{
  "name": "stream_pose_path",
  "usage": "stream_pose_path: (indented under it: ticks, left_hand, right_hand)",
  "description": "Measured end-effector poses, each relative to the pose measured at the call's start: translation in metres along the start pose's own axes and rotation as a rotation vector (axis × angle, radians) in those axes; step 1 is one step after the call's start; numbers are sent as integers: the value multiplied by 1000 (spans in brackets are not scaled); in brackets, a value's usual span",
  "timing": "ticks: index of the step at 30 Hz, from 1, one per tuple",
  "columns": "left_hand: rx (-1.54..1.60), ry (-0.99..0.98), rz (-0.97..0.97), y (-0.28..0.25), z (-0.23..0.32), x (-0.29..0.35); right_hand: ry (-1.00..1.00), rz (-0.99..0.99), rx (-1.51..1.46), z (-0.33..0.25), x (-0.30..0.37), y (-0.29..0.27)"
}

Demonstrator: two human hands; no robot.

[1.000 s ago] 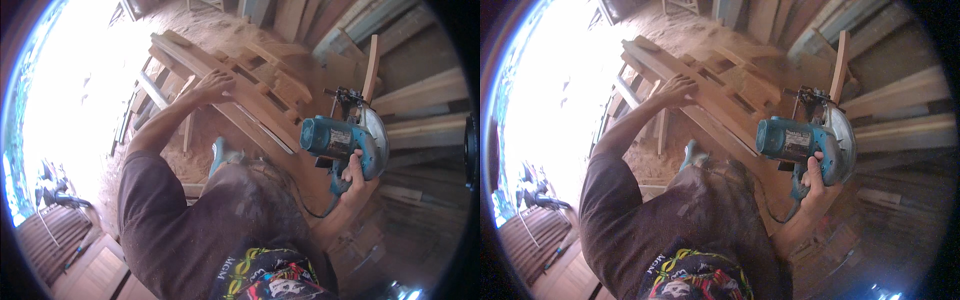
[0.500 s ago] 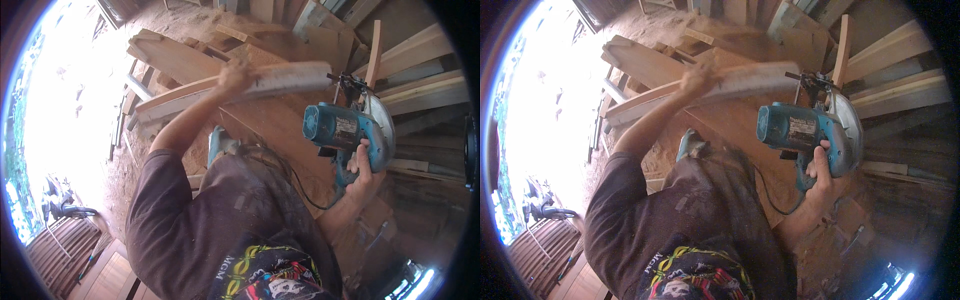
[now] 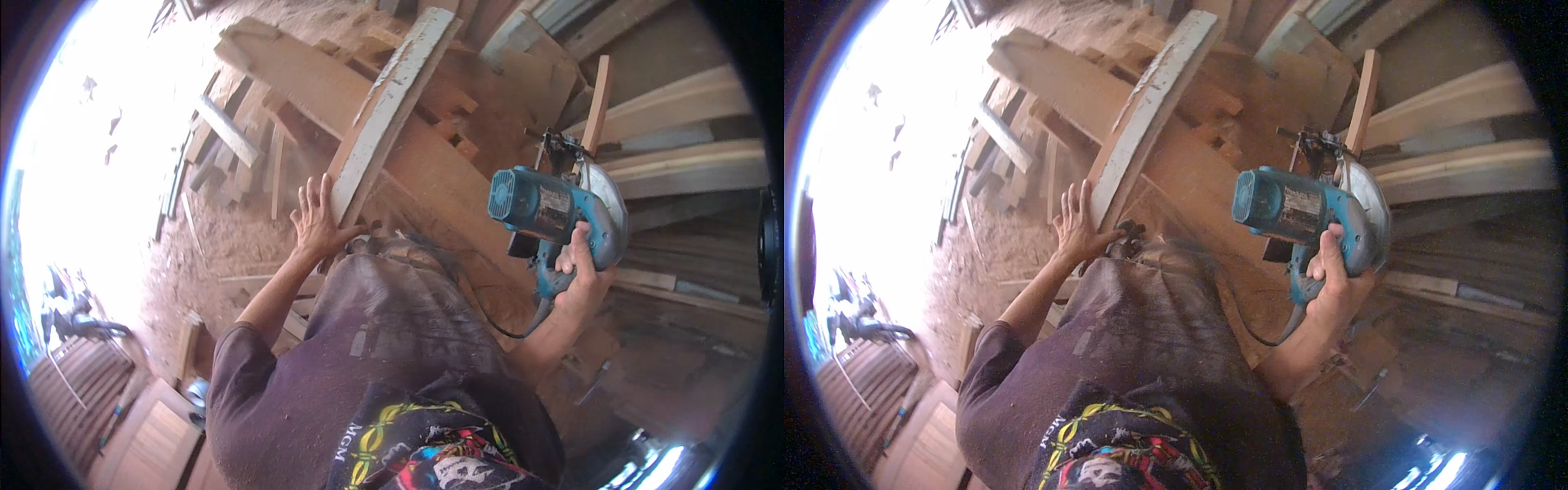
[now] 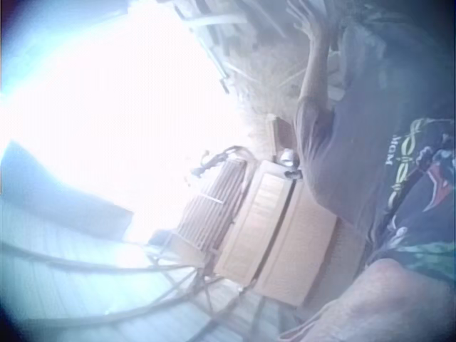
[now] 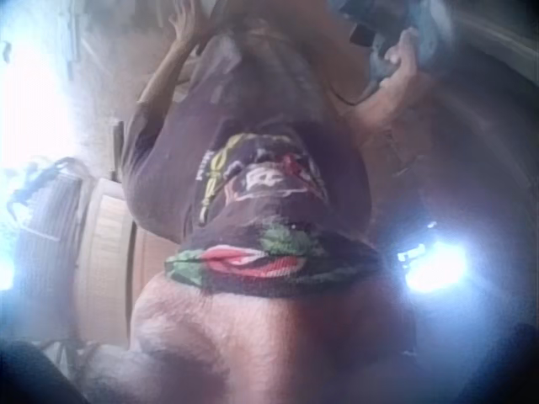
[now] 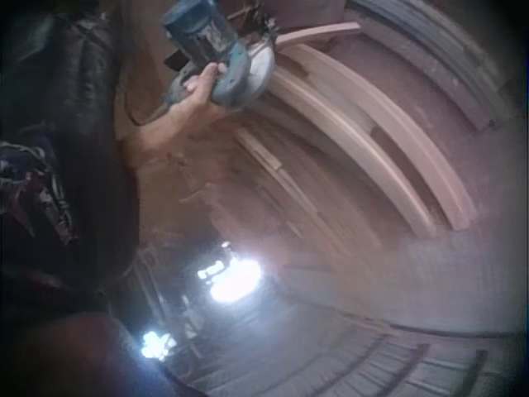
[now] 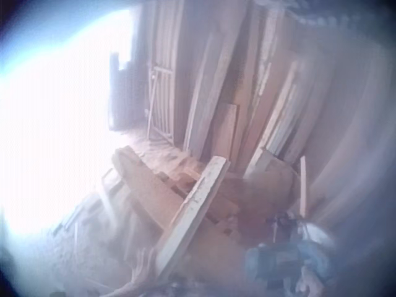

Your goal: The person uses a circular saw to cut a long wooden plank into smaller pieces. After cutting, the person picks up a hammer and strikes the plank to separate or adjust the cut sections.

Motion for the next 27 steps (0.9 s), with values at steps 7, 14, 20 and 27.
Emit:
stream_pose_path:
  ticks: [7, 14, 20, 27]
  left_hand:
    - [426, -81, -111, -22, 4, -4]
    - [1344, -1, -480, -17, -17, -14]
    - [1154, -104, -158, 10, 19, -10]
    - [1118, -138, 253, 17, 68, -44]
  right_hand:
    - [67, -96, 34, -26, 20, 9]
    - [129, -238, 57, -31, 23, 11]
    - [125, -358, 80, -28, 2, -9]
    - [120, -407, 173, -13, -23, -17]
Point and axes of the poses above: each hand's wrist, its own x-axis away from the middle knuckle, its own y-axis out of the palm, z = x × y, the point moved 2 cm from there along -x, towards the middle knuckle, and after that the axes turned 8 degrees about z, right-handed, at the moved point
